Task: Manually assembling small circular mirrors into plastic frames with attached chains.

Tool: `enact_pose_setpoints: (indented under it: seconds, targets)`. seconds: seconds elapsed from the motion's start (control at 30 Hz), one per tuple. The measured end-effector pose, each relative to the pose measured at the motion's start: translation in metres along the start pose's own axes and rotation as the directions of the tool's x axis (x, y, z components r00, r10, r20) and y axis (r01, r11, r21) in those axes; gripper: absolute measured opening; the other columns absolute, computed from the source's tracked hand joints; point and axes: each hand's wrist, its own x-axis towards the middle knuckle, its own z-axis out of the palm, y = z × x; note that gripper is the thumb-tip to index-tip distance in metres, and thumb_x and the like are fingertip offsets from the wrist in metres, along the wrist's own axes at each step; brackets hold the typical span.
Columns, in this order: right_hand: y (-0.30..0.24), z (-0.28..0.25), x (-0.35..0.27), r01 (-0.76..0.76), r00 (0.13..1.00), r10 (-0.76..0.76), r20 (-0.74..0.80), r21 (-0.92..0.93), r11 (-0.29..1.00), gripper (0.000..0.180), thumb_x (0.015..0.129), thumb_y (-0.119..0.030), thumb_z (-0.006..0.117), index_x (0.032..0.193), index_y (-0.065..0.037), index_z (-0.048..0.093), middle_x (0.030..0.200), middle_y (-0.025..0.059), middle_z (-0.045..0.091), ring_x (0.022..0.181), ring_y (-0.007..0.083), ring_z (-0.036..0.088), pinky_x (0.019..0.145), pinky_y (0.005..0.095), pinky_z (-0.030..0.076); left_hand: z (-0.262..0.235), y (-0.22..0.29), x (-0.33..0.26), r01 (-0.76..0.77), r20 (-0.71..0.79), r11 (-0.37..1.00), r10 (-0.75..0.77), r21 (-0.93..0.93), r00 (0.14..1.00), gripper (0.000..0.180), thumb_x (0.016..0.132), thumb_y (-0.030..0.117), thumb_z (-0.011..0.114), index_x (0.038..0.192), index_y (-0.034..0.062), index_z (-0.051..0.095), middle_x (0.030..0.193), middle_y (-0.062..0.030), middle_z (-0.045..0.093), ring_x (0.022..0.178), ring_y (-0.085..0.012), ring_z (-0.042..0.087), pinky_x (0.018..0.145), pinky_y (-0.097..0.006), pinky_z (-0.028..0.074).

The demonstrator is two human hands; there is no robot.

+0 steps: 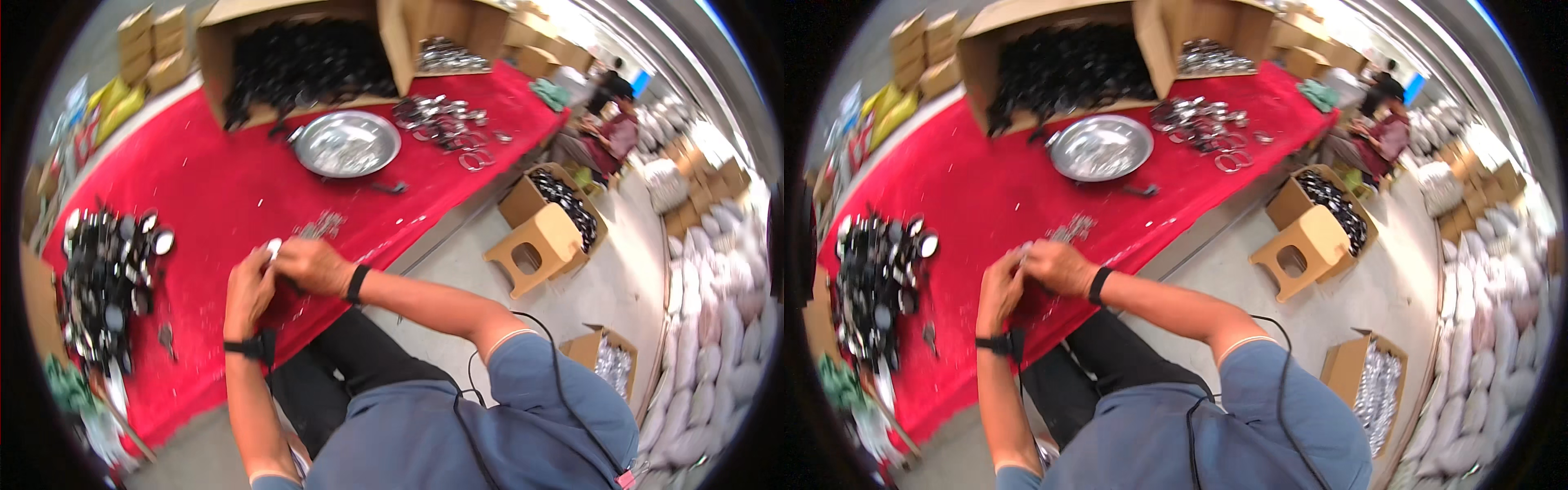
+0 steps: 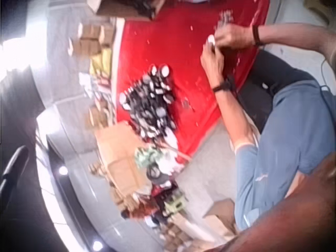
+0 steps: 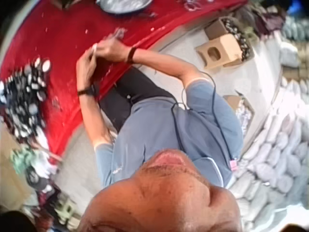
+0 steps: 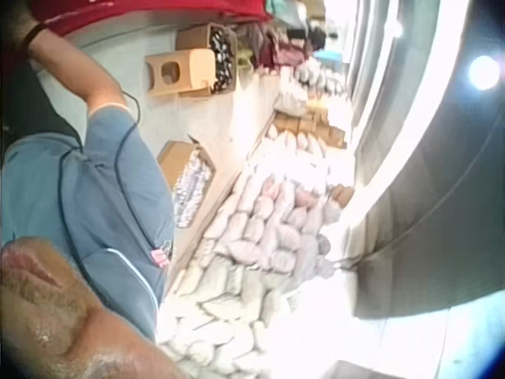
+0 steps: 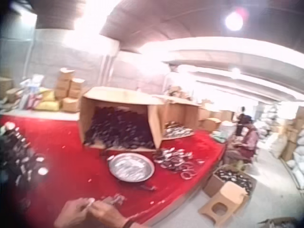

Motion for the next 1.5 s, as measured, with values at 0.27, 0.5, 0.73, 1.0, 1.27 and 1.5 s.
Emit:
enact_pose_setpoints:
  seconds: [0.27,0.5,0.73,1.0,1.27,1.5]
  targets:
    - [0.001,-0.008,-0.003,-0.115,0.992,0.117,-0.049,0.041,0.993,0.033,0.090,-0.001,0.069,0.123,-0.004,0.069,0.104,0.0152,0.071,0.095,0.0362,0.074,0.083,0.0476,0.061,-0.010,0.032,0.015,0.138,0.104,0.990,-0.137,-0.003,0.985,0.028,0.098,0.007,0.071,0.125,0.0022,0.077,0.119,-0.0259,0.078,0.115,-0.0458,0.075,0.099,-0.050,0.059]
    - [-0.019,0.025,-0.010,-0.414,0.892,0.434,-0.130,0.155,0.897,0.031,0.091,-0.003,0.071,0.121,-0.008,0.076,0.093,0.0151,0.072,0.089,0.0369,0.074,0.078,0.0475,0.060,-0.009,0.001,0.003,0.024,0.088,1.000,-0.026,0.020,0.996,0.032,0.101,0.005,0.067,0.132,0.0014,0.076,0.136,-0.0250,0.075,0.133,-0.0442,0.070,0.112,-0.050,0.056]
    - [-0.014,0.004,-0.004,-0.582,0.766,0.628,-0.137,0.265,0.769,0.015,0.095,-0.008,0.080,0.109,-0.004,0.082,0.101,0.0180,0.082,0.090,0.0314,0.082,0.080,0.0394,0.063,0.004,-0.002,0.026,0.035,0.151,0.997,-0.044,0.062,0.988,0.037,0.106,0.009,0.068,0.141,0.0041,0.074,0.134,-0.0231,0.077,0.126,-0.0392,0.075,0.105,-0.044,0.058]
    - [-0.029,0.018,-0.010,-0.683,0.594,0.803,-0.040,0.501,0.531,0.022,0.098,0.000,0.079,0.119,0.000,0.082,0.108,0.0104,0.086,0.100,0.0156,0.080,0.091,0.0300,0.063,-0.006,0.014,0.014,0.138,0.077,0.969,-0.156,0.204,0.985,0.040,0.097,0.016,0.069,0.136,0.0103,0.079,0.117,-0.0265,0.078,0.103,-0.0441,0.078,0.091,-0.048,0.061]
    - [-0.046,0.025,-0.026,-0.663,0.527,0.842,-0.113,0.566,0.491,0.027,0.096,0.000,0.078,0.123,0.001,0.080,0.113,0.0140,0.085,0.104,0.0230,0.082,0.092,0.0349,0.064,-0.007,0.025,0.010,0.151,0.039,0.953,-0.167,0.264,0.985,0.040,0.094,0.020,0.069,0.131,0.0124,0.082,0.103,-0.0261,0.078,0.091,-0.0452,0.077,0.083,-0.050,0.061]
    - [-0.047,0.021,-0.027,-0.700,0.502,0.862,-0.078,0.549,0.457,0.029,0.096,-0.001,0.079,0.125,0.001,0.079,0.114,0.0150,0.084,0.106,0.0246,0.082,0.093,0.0359,0.065,-0.003,0.032,0.015,0.179,0.031,0.932,-0.198,0.315,0.980,0.039,0.092,0.022,0.069,0.127,0.0131,0.084,0.103,-0.0254,0.079,0.093,-0.0464,0.076,0.085,-0.053,0.061]
